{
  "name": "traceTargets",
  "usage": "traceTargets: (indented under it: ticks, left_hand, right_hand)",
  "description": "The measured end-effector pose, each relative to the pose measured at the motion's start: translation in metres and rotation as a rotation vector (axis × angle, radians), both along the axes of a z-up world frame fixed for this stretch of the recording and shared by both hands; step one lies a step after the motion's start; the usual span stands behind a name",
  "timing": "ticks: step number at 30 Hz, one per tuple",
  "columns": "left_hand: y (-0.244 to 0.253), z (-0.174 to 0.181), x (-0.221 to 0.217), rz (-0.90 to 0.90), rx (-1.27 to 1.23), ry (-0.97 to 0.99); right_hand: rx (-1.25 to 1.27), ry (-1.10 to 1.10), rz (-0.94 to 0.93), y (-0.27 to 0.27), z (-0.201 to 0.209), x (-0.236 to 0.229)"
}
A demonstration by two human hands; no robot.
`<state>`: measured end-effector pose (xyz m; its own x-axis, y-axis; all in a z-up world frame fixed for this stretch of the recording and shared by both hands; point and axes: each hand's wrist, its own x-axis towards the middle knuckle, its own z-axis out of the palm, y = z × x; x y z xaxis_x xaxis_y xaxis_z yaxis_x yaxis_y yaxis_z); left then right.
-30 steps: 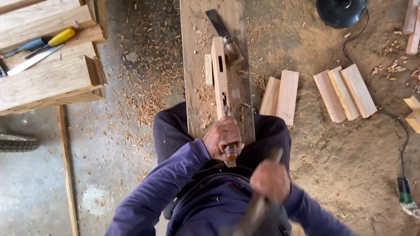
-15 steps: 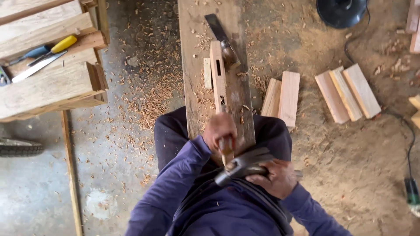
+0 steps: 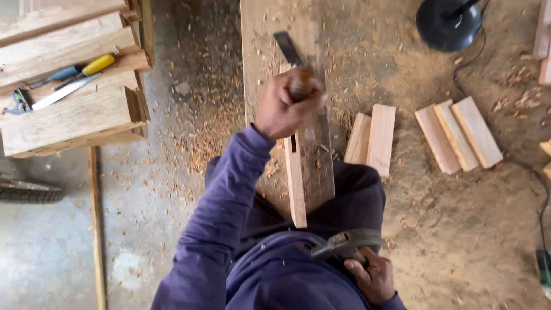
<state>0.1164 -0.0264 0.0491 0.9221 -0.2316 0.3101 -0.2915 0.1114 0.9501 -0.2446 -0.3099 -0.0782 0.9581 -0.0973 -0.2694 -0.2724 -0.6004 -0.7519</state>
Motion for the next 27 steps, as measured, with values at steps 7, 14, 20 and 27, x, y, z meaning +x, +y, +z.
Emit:
traceTargets:
  ticks: [7, 14, 20, 27]
  left_hand:
    - [0.017, -0.038, -0.048, -0.313, 1.27, 0.039]
    - [0.011, -0.048, -0.101, -0.369, 1.256, 0.144]
    - [-0.004, -0.05, -0.113, -0.059, 1.082, -0.119]
    - [-0.059, -0.041, -0.119, -0.2, 0.463, -0.632]
  right_hand:
    - [0.029, 0.001, -0.046, 0.0, 0.004, 0.008]
    - [0.133, 0.068, -0.071, -0.006, -0.002, 0.009]
    - [0.323, 0.118, -0.232, -0.01, -0.001, -0.003]
    - [0.642, -0.217, -0.375, -0.036, 0.01, -0.008]
